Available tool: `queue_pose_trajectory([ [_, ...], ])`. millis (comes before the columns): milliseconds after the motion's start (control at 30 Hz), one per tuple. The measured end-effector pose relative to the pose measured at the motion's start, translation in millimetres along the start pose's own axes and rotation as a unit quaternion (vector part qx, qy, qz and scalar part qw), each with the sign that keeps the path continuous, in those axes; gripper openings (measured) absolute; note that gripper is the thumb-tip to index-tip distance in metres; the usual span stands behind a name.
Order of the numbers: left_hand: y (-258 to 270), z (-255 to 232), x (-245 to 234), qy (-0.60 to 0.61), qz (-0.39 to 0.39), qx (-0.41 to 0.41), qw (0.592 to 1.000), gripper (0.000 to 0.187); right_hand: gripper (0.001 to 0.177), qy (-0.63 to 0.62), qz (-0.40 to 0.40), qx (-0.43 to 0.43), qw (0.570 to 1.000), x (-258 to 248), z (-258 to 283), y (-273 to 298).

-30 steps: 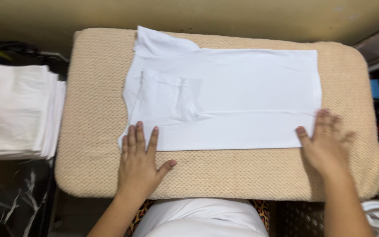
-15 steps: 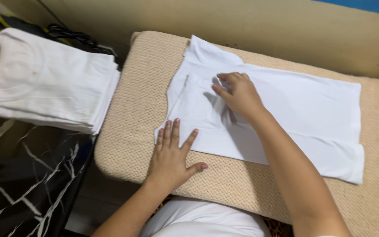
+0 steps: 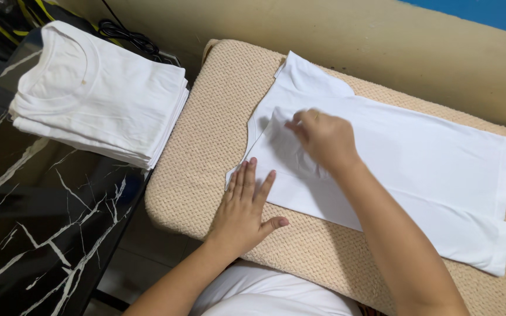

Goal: The person folds white t-shirts one at a time on a padded folding board, smoothing each shirt flat, folding in the sleeves and sides, then folding it into a rectangle and stacking it on a pile beside the board. They take each new crumpled shirt from a laundry basket and place the finished shirt on the stack.

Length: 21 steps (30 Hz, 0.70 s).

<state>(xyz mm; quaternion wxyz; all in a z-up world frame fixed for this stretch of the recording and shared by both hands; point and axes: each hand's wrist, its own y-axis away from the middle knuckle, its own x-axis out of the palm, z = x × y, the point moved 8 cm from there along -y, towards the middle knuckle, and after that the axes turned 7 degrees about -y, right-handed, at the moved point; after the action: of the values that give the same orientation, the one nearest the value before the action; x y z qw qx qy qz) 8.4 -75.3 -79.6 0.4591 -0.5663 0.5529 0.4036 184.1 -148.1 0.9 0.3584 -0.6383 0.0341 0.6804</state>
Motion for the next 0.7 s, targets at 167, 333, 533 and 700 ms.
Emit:
queue_pose_trajectory([
  [167,7,3,-5,0.016,-0.085,0.011,0.996,0.103,0.013,0.049,-0.07,-0.213,0.973,-18,68,52],
  [333,5,1,-4,-0.077,-0.036,0.006,0.996,0.101,0.017,0.012,-0.016,-0.274,0.961,-9,94,77],
  [533,-2,-10,-13,-0.042,-0.019,0.027,0.999,0.098,0.022,-0.114,-0.061,-0.194,0.972,-28,73,83],
  [700,-6,-16,-19,-0.05,-0.002,0.029,0.998,0.095,0.016,-0.105,-0.058,-0.049,0.992,-40,38,97],
])
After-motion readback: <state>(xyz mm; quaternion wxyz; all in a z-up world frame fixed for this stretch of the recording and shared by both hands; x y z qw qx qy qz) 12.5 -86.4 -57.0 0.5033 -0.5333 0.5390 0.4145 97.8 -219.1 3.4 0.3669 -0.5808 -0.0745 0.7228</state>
